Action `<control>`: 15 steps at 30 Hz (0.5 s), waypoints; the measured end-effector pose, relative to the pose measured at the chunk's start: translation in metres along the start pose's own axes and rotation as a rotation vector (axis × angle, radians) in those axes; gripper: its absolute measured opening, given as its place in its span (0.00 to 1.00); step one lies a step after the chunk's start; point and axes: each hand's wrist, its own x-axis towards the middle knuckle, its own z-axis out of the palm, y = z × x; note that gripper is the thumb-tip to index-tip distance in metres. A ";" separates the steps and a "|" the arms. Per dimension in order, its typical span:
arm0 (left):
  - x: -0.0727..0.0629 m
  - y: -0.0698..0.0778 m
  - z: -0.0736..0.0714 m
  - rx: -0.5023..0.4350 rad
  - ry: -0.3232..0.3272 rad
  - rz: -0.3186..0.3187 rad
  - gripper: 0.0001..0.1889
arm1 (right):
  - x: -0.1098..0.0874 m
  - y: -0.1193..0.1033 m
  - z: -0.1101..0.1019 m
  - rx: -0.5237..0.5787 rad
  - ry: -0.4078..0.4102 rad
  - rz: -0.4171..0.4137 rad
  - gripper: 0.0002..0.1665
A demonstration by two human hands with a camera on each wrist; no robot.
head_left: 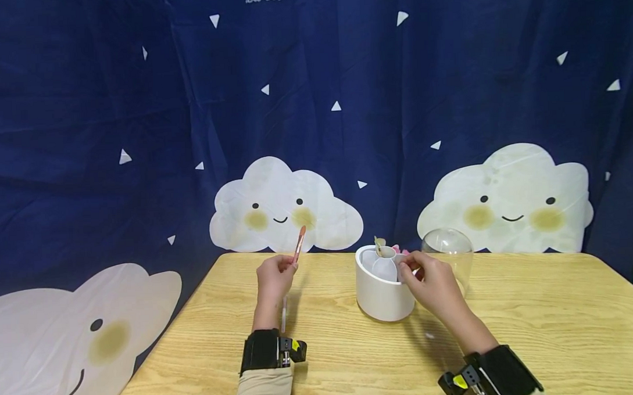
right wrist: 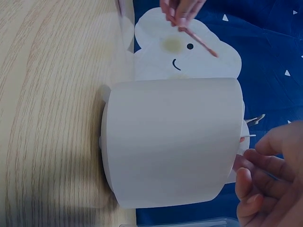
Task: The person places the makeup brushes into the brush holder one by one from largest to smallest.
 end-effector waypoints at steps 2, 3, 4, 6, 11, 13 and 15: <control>0.000 0.005 0.001 -0.050 -0.024 0.026 0.06 | 0.000 0.000 0.000 0.001 0.000 0.003 0.06; -0.001 0.008 0.002 -0.074 -0.041 0.035 0.06 | 0.000 0.000 0.000 -0.002 -0.001 0.005 0.07; -0.001 0.011 0.003 -0.093 -0.056 0.044 0.06 | 0.000 0.000 0.000 -0.004 -0.001 0.008 0.07; -0.002 0.018 0.005 -0.123 -0.085 0.064 0.06 | 0.000 -0.001 0.001 -0.008 0.000 0.014 0.07; -0.005 0.032 0.010 -0.153 -0.137 0.151 0.07 | 0.000 -0.001 0.000 0.013 0.041 -0.003 0.06; -0.006 0.036 0.014 -0.179 -0.168 0.190 0.07 | 0.001 -0.001 0.000 0.029 0.070 -0.018 0.05; -0.008 0.041 0.018 -0.209 -0.207 0.222 0.08 | 0.001 -0.001 0.001 0.043 0.095 -0.030 0.04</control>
